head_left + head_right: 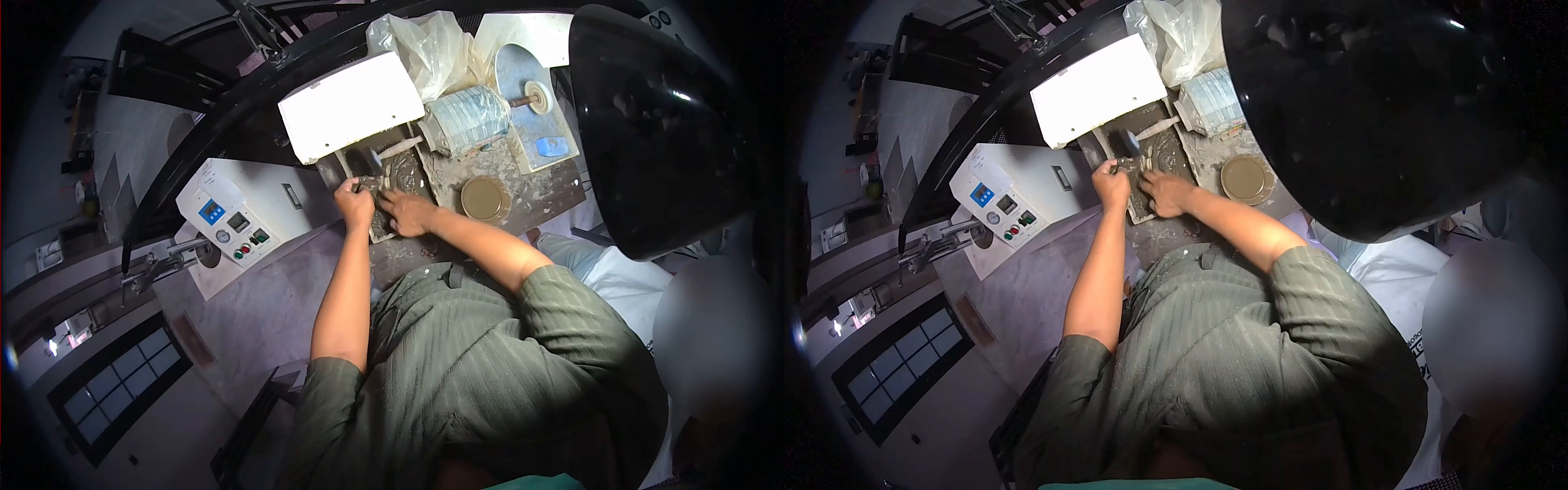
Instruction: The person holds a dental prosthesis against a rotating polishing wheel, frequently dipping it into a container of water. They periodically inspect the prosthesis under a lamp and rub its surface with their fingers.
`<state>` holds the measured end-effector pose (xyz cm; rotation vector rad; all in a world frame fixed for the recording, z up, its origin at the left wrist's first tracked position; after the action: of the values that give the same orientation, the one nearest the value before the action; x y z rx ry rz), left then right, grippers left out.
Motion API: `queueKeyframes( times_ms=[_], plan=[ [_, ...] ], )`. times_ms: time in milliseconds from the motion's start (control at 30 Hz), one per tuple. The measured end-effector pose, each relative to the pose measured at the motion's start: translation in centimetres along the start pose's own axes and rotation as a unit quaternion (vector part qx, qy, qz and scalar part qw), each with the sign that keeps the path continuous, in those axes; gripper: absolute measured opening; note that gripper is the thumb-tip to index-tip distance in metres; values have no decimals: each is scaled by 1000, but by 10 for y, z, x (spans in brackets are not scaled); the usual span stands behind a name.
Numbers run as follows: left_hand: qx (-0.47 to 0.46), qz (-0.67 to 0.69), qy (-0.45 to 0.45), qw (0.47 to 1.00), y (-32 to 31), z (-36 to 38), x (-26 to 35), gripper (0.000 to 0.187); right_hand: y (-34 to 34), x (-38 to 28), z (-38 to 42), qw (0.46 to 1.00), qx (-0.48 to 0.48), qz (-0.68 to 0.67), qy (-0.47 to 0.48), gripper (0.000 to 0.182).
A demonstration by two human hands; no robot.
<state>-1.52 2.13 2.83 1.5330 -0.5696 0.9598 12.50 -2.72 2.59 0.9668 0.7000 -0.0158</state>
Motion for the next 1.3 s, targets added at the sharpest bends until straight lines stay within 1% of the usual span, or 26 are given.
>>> queueKeyframes(
  times_ms=[100, 133, 200, 233, 267, 333, 367, 433, 467, 500, 533, 567, 600, 667, 700, 733, 800, 833, 900, 1000, 1033, 1100, 1133, 1200, 1267, 1300],
  plan=[
    [-33, 39, 25, 998, 0, 2, -6, 14, -4, -2, 25, 999, 8, -31, 40, 44],
    [-33, 40, 25, 998, 0, 2, -10, 14, 2, -2, 26, 999, 7, -31, 39, 44],
    [-54, 30, 6, 998, -1, 3, -17, 17, 11, 4, 27, 989, -77, -110, -60, 33],
    [-56, 29, 7, 998, 0, 5, -15, 17, 11, 12, 25, 989, -21, -131, -68, 29],
    [-74, 42, 19, 996, 1, 6, -12, 17, 14, 27, 15, 982, -38, -181, -26, 30],
    [-94, 54, 30, 994, 0, 7, -14, 17, 30, 30, 16, 939, 77, -329, -65, 33],
    [-103, 63, 39, 992, -1, 8, -14, 15, 35, 28, 17, 939, 78, -330, -65, 33],
    [-112, 71, 48, 990, -4, 8, -12, 14, 48, 21, 17, 899, 292, -326, 10, 36],
    [-117, 124, 84, 982, -6, 9, -12, 14, 45, 20, 13, 899, 292, -326, 10, 36],
    [-121, 177, 119, 969, -9, 10, -12, 15, 42, 20, 7, 918, 295, -266, 7, 35],
    [-123, 177, 118, 969, -11, 11, -12, 15, 40, 20, 4, 932, 299, -204, 4, 34],
    [-104, 207, 145, 962, -12, 11, -12, 15, 38, 23, 3, 939, 278, -200, -25, 30],
    [-83, 239, 173, 952, -13, 9, -8, 16, 38, 24, 0, 939, 280, -199, -24, 30],
    [-69, 259, 187, 945, -14, 8, 0, 15, 35, 28, -3, 898, 323, -290, -70, 25],
    [-57, 277, 203, 937, -15, 8, 0, 16, 37, 26, -4, 892, 337, -291, -79, 22],
    [-56, 277, 204, 937, -17, 8, -1, 16, 35, 26, -7, 892, 336, -292, -78, 22],
    [-33, 270, 241, 932, -23, 4, -2, 16, 37, 26, -12, 882, 362, -284, -105, 23],
    [-33, 271, 240, 932, -26, 0, -3, 16, 38, 26, -15, 882, 363, -282, -104, 23],
    [-18, 266, 287, 920, -27, -2, -3, 18, 37, 27, -17, 891, 346, -267, -123, 24],
    [-24, 250, 265, 931, -19, -2, 5, 16, 35, 26, -22, 906, 333, -233, -116, 24],
    [-25, 250, 265, 931, -15, 1, 7, 16, 35, 25, -20, 906, 333, -233, -117, 24],
    [-53, 266, 216, 938, -9, 2, 10, 14, 34, 23, -18, 905, 317, -260, -108, 26],
    [-53, 266, 216, 938, -11, 1, 10, 14, 35, 22, -18, 905, 317, -261, -109, 26],
    [-21, 204, 215, 955, -16, 1, 7, 13, 35, 19, -17, 880, 330, -303, -156, 28],
    [-15, 190, 205, 960, -15, -1, 6, 13, 43, 18, -15, 881, 319, -310, -164, 30],
    [-29, 140, 141, 980, -10, -1, 7, 13, 49, 15, -11, 890, 301, -296, -174, 30]
  ],
)
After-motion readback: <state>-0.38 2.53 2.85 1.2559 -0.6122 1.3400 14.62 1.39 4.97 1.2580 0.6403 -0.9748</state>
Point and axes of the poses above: each hand's wrist, its own z-axis away from the middle knuckle, its own y-axis out of the back of the hand, x = y × z, the point moved 1 cm from there along -z, towards the middle knuckle, and after that the axes turned 2 degrees about x, right-handed, at the moved point
